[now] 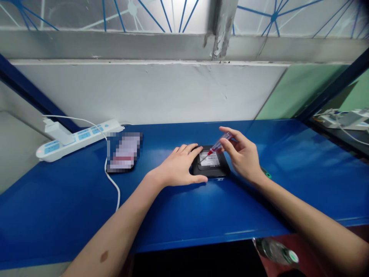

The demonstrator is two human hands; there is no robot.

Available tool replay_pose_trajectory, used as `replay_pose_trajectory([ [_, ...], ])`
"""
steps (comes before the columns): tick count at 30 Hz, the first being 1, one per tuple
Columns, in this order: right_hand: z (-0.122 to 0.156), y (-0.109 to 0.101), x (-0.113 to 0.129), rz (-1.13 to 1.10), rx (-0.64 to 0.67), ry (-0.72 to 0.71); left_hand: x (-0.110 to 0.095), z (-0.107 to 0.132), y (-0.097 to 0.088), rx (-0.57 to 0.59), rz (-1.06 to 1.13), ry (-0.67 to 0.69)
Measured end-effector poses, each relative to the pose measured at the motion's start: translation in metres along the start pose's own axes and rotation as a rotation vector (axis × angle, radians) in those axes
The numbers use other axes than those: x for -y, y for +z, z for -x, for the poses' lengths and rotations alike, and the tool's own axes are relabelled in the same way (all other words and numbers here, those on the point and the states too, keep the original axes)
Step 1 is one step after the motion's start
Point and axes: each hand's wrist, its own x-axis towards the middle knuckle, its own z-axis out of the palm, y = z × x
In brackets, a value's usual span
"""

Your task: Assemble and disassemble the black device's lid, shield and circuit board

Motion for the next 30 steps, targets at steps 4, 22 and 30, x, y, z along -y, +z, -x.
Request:
replay_pose_trajectory([
  [4,0.0003,0.0017,-0.0014,0.020,-0.011,-0.009,-0.0003,-0.0002,-0.0004,0.006,-0.002,-0.005],
  [22,-0.0014,0.0010,-0.0026,-0.083,-0.084,-0.065,-0.0016,0.0004,-0.0029,0.012,0.017,-0.007],
  [30,0.0034,0.0040,-0.0013,-0.110,-0.016,-0.049,0.0001,-0.0001,-0.0001,0.002,0.015,0.005],
])
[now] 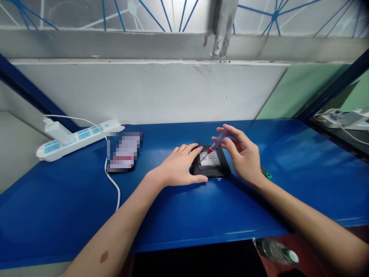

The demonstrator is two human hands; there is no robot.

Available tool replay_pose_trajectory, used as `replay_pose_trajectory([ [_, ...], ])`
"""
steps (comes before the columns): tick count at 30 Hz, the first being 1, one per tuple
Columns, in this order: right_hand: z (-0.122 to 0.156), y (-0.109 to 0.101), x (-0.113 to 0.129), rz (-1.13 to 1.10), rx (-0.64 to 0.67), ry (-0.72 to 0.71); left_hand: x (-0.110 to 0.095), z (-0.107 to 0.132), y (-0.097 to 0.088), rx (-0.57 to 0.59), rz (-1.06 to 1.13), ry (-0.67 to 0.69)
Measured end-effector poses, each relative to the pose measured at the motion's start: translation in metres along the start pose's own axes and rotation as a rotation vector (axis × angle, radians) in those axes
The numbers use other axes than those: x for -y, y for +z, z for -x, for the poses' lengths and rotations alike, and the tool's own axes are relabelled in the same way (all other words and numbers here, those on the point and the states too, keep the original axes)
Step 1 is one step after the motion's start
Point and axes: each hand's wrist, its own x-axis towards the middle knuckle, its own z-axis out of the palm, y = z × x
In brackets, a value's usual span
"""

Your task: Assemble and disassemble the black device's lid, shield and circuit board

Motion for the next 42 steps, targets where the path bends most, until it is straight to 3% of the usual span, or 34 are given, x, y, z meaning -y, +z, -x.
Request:
replay_pose_trajectory([
  [7,-0.0020,-0.0028,-0.0032,0.102,0.000,-0.026,0.0002,0.0009,-0.0004,0.008,-0.003,-0.007],
  [21,0.0018,0.0015,0.0013,-0.012,0.033,0.034,0.0004,0.0008,-0.0001,-0.002,-0.001,0.000],
  [29,-0.0008,-0.0054,-0.0058,0.171,0.042,-0.035,0.0000,0.0008,-0.0003,0.008,0.000,-0.006],
  [36,0.0001,-0.0026,-0.0036,-0.006,0.077,0.005,-0.0004,0.0003,-0.0005,0.006,0.008,-0.007],
  [42,-0.0025,-0.0029,-0.0018,0.097,0.038,-0.018,-0.0023,0.0007,-0.0024,0.023,0.003,-0.024],
])
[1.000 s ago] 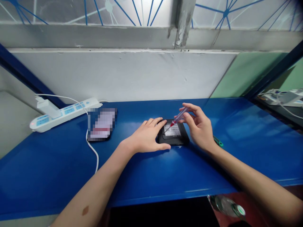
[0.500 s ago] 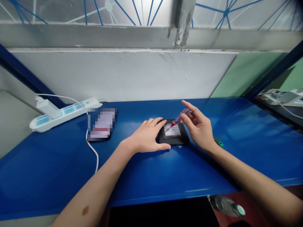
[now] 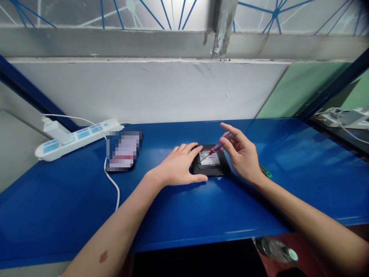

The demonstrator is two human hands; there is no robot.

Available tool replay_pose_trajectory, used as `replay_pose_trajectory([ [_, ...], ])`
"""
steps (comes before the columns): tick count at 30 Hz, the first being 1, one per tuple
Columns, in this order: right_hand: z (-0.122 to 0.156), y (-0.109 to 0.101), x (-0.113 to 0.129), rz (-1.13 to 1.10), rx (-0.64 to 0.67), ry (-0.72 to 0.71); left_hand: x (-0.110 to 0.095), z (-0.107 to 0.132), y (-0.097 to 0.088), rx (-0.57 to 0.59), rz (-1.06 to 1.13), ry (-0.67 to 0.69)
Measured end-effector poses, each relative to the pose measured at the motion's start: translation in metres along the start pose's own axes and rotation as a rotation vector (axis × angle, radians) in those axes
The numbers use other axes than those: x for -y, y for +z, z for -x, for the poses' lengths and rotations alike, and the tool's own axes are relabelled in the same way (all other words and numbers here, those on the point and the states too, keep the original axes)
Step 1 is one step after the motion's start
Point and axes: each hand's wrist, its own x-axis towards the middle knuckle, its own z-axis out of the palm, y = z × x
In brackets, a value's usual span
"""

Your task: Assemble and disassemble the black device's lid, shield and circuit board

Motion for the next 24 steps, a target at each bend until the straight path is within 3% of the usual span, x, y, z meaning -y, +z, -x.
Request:
replay_pose_trajectory([
  [7,0.003,0.004,-0.005,-0.085,0.049,0.016,0.001,0.000,0.001,-0.005,-0.008,0.005],
  [11,-0.002,0.000,-0.008,-0.048,-0.065,-0.022,0.002,0.000,0.002,-0.003,-0.001,0.005],
  [17,-0.019,-0.021,-0.021,0.101,-0.238,-0.063,0.001,0.001,-0.001,0.008,0.041,0.003],
  [24,-0.025,-0.033,-0.035,0.245,-0.276,-0.065,0.003,0.001,-0.003,-0.004,0.082,0.036],
])
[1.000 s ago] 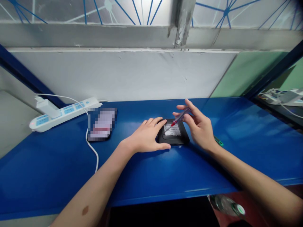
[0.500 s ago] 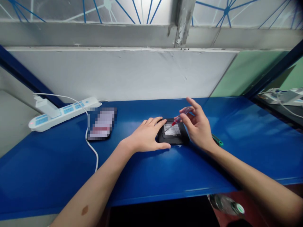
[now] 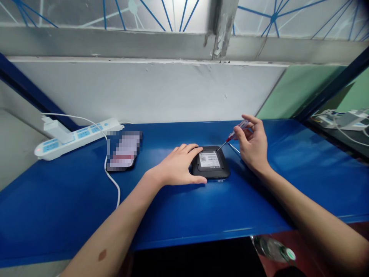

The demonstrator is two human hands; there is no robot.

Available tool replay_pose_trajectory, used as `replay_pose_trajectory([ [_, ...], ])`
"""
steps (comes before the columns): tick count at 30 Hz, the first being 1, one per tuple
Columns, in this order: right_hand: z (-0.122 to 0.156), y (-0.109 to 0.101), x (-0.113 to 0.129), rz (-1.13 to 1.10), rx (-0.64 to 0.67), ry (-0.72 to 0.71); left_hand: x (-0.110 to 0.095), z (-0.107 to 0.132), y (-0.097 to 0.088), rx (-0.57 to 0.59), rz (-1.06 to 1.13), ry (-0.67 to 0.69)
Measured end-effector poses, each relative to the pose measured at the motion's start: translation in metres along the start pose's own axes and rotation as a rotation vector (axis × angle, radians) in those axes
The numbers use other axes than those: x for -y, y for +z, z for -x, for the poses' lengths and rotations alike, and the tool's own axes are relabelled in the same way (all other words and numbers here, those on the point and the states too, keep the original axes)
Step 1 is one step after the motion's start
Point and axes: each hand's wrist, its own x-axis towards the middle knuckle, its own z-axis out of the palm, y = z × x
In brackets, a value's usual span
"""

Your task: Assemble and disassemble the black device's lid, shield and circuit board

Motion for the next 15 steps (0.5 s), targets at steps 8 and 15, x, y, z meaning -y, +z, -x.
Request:
replay_pose_trajectory([
  [8,0.0031,0.0026,0.0071,-0.036,0.034,0.018,-0.0016,0.0007,-0.0002,-0.018,0.019,0.033],
  [15,-0.0003,0.0025,0.0047,-0.116,0.023,0.049,-0.0034,0.0013,-0.0015,0.004,0.018,0.017],
])
